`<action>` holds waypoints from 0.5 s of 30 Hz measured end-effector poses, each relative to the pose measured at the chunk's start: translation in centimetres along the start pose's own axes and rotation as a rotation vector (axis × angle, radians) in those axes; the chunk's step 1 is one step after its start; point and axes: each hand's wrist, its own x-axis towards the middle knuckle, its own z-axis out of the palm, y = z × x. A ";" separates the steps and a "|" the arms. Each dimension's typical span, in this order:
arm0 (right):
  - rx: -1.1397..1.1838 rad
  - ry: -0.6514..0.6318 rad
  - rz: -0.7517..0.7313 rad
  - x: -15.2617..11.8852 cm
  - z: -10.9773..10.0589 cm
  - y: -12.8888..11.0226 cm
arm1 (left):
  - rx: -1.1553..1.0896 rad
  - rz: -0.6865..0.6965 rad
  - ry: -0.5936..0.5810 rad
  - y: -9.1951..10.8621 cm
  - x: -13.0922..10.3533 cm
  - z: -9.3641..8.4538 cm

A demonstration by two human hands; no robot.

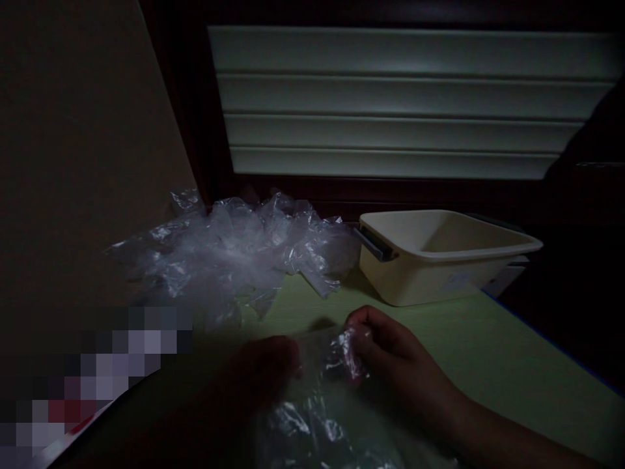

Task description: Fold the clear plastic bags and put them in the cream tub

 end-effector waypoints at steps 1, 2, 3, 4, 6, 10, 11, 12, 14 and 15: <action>0.000 0.052 -0.003 0.1 -0.1 0.0 | 0.005 0.010 0.006 -0.2 0.0 0.0; -0.011 0.101 -0.010 0.2 -0.2 0.1 | 0.002 0.023 0.011 -0.3 0.0 0.0; -0.028 0.143 -0.020 0.3 -0.3 0.2 | -0.007 0.033 0.012 -0.3 0.0 0.0; -0.049 0.172 -0.032 0.3 -0.4 0.2 | -0.023 0.039 0.006 -0.4 -0.1 0.1; -0.091 0.191 -0.065 0.4 -0.4 0.4 | -0.061 0.055 -0.011 -0.3 -0.3 0.2; -0.150 0.153 -0.133 0.1 -0.3 0.2 | -0.035 0.092 0.010 -0.1 -0.5 0.4; -0.155 0.137 -0.138 0.0 -0.2 0.1 | -0.004 0.100 0.021 -0.1 -0.4 0.4; -0.157 0.121 -0.138 -0.1 -0.2 0.0 | 0.022 0.103 0.028 -0.1 -0.4 0.5; -0.168 0.098 -0.132 -0.2 -0.2 -0.1 | 0.047 0.097 0.030 -0.2 -0.2 0.4; -0.177 0.094 -0.127 -0.2 -0.2 -0.2 | 0.039 0.090 0.029 -0.3 -0.1 0.3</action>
